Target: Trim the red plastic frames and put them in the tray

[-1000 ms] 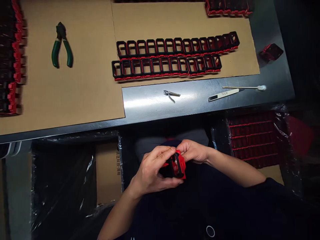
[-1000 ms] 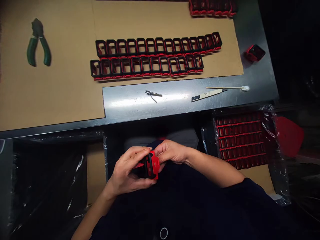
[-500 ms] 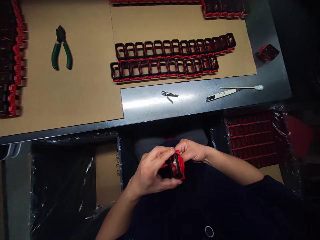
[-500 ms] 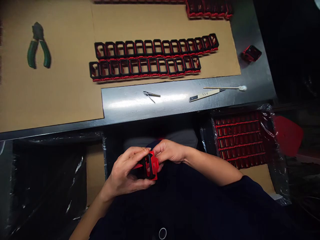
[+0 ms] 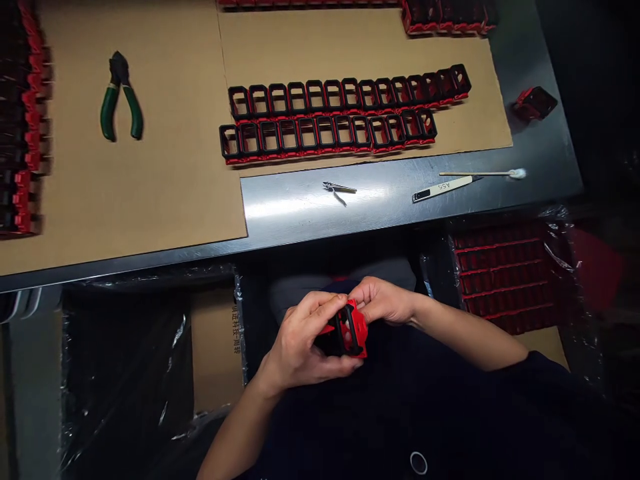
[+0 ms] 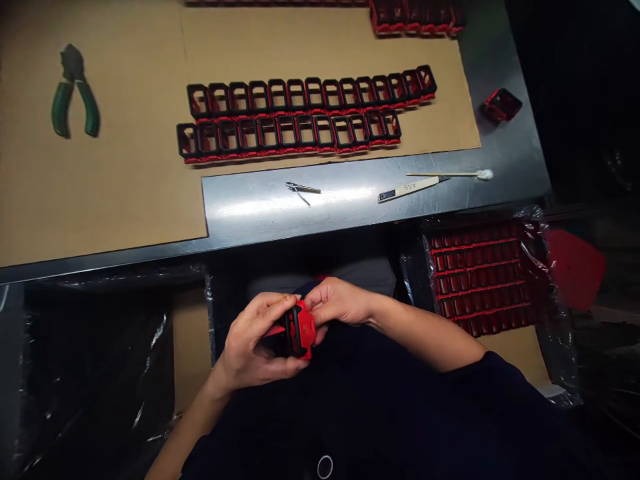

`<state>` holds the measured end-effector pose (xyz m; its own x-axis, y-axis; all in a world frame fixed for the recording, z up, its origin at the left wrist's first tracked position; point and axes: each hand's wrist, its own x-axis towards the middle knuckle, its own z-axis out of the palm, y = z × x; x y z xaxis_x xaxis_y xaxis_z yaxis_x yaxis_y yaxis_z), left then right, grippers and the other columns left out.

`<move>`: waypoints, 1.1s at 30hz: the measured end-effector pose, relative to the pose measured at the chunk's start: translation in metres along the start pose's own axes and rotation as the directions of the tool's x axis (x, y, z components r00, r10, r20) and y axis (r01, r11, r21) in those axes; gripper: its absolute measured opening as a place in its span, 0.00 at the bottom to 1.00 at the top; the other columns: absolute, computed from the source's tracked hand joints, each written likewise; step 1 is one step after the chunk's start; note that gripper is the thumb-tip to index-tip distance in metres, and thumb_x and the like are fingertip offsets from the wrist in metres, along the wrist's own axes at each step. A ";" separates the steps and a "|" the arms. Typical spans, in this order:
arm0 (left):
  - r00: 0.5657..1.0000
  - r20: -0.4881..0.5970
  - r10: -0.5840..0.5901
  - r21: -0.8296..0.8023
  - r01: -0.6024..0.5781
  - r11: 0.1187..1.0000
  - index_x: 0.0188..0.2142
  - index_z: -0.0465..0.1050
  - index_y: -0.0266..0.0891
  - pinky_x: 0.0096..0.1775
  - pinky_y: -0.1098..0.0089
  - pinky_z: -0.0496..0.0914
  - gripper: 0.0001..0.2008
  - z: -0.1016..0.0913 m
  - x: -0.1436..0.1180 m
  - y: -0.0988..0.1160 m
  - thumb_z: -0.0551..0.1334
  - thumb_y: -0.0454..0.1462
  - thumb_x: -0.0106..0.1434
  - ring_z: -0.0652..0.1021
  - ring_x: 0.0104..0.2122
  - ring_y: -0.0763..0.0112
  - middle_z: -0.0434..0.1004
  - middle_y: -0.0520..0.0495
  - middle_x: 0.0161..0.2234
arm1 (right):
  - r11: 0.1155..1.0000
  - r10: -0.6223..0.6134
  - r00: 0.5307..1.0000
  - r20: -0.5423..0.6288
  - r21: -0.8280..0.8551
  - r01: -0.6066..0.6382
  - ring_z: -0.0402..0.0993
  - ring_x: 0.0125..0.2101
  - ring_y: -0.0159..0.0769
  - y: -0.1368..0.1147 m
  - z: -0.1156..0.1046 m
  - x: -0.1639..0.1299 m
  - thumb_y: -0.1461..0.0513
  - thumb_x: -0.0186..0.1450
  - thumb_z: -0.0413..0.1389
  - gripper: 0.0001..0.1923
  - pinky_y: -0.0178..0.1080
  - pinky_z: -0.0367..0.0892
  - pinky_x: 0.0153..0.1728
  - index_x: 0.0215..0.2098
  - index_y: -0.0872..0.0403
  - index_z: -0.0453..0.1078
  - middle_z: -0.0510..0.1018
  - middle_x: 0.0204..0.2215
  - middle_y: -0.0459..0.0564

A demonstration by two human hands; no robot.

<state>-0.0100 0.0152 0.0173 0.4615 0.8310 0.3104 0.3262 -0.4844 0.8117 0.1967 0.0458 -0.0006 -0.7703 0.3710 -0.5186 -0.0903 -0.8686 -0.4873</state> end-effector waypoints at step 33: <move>0.967 -0.201 -0.156 -0.326 0.084 0.942 0.55 0.59 0.44 0.49 0.54 0.77 0.34 0.014 -0.023 -0.014 0.73 0.50 0.56 0.80 0.53 0.54 0.77 0.33 0.53 | 0.872 -0.257 0.961 -0.103 -0.453 0.185 0.81 0.35 0.37 -0.006 -0.008 -0.021 0.54 0.66 0.61 0.21 0.38 0.71 0.41 0.52 0.59 0.76 0.84 0.29 0.51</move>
<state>-0.0134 -0.0009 -0.0079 0.2295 0.9342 0.2731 0.0775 -0.2972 0.9517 0.2180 0.0459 0.0078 -0.6522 0.6136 -0.4452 0.0650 -0.5398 -0.8392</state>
